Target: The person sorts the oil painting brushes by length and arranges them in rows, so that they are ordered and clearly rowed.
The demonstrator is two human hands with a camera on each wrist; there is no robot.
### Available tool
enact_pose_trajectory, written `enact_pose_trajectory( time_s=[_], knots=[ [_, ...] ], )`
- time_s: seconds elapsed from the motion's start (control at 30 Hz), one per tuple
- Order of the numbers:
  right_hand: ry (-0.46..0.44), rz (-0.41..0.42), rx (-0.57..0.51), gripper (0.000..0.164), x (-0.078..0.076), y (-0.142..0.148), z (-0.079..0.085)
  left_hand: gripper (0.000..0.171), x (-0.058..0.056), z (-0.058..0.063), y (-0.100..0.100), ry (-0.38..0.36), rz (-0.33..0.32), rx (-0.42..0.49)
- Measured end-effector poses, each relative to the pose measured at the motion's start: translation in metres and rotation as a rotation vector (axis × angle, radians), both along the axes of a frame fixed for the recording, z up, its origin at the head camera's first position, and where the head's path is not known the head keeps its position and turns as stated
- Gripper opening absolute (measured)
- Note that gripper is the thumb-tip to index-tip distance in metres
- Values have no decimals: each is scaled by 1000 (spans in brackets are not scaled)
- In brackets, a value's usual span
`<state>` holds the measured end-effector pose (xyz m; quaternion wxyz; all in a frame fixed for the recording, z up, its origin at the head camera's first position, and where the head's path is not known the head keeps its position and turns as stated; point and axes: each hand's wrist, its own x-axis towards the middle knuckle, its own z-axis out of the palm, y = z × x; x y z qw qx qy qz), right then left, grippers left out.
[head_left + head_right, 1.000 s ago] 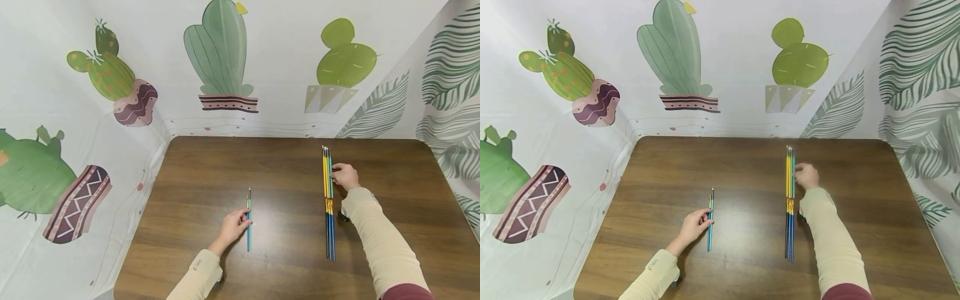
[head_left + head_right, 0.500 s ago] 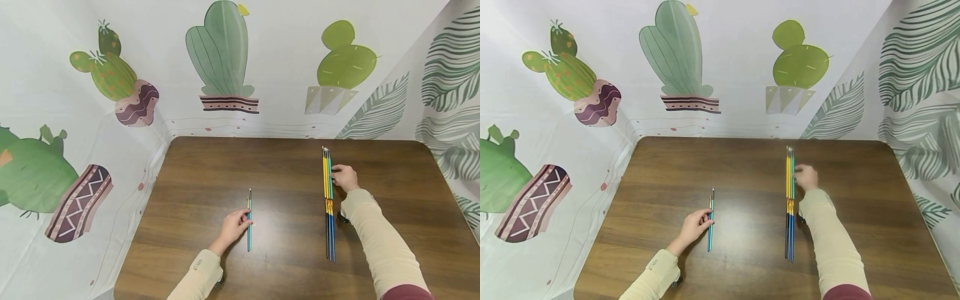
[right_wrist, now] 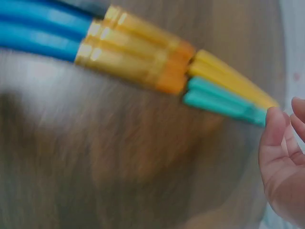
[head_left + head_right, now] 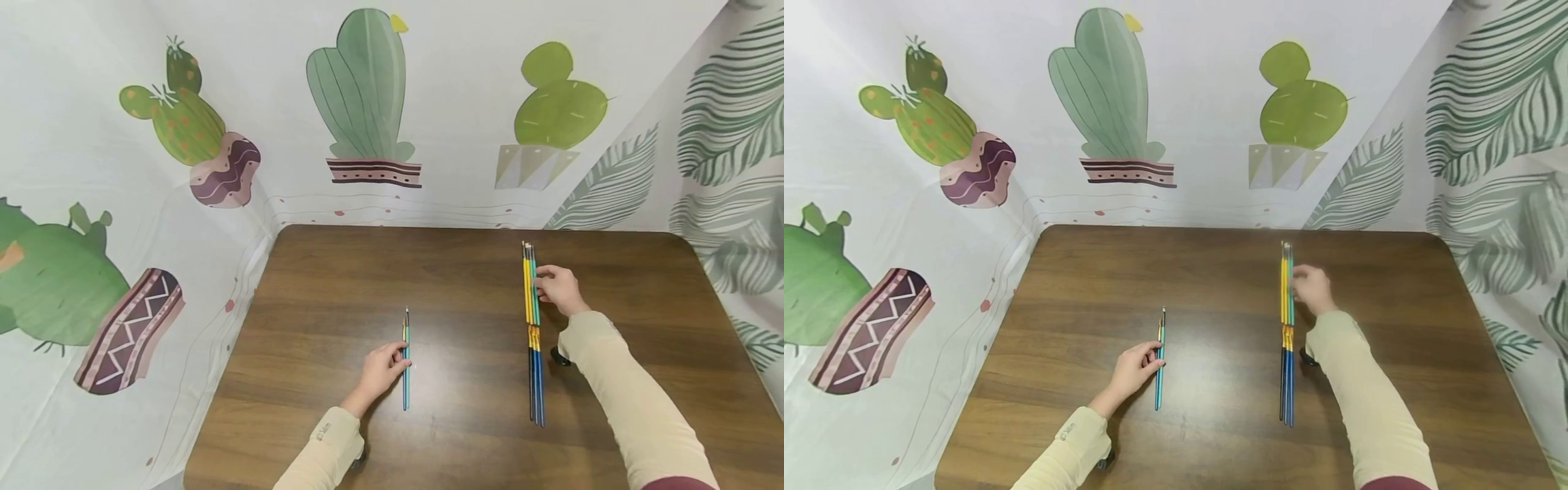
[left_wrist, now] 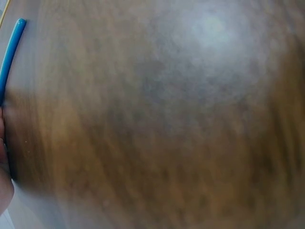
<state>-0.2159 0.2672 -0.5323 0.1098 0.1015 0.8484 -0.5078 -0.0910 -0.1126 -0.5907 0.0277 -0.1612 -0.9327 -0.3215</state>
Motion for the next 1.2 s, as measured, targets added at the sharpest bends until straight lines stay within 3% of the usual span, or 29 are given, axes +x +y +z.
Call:
enact_pose_trajectory(
  time_s=[0.3,0.43,0.57,0.83,1.0,1.2],
  knots=[
    [20,34,-367,35,17,-54,38,29,0,0,-3,3,9,-9],
    [2,82,-418,36,36,-86,44,28,0,1,-3,-23,10,3],
    [-12,160,-396,41,60,-120,34,25,-1,2,-4,-47,22,25],
    [-62,279,-301,35,106,-180,-2,23,-2,4,-4,-65,25,35],
    [-54,296,-276,34,121,-204,-16,23,-2,3,-4,-39,13,36],
    [-27,275,-222,35,129,-220,-25,23,-1,4,-3,-56,19,19]
  ],
)
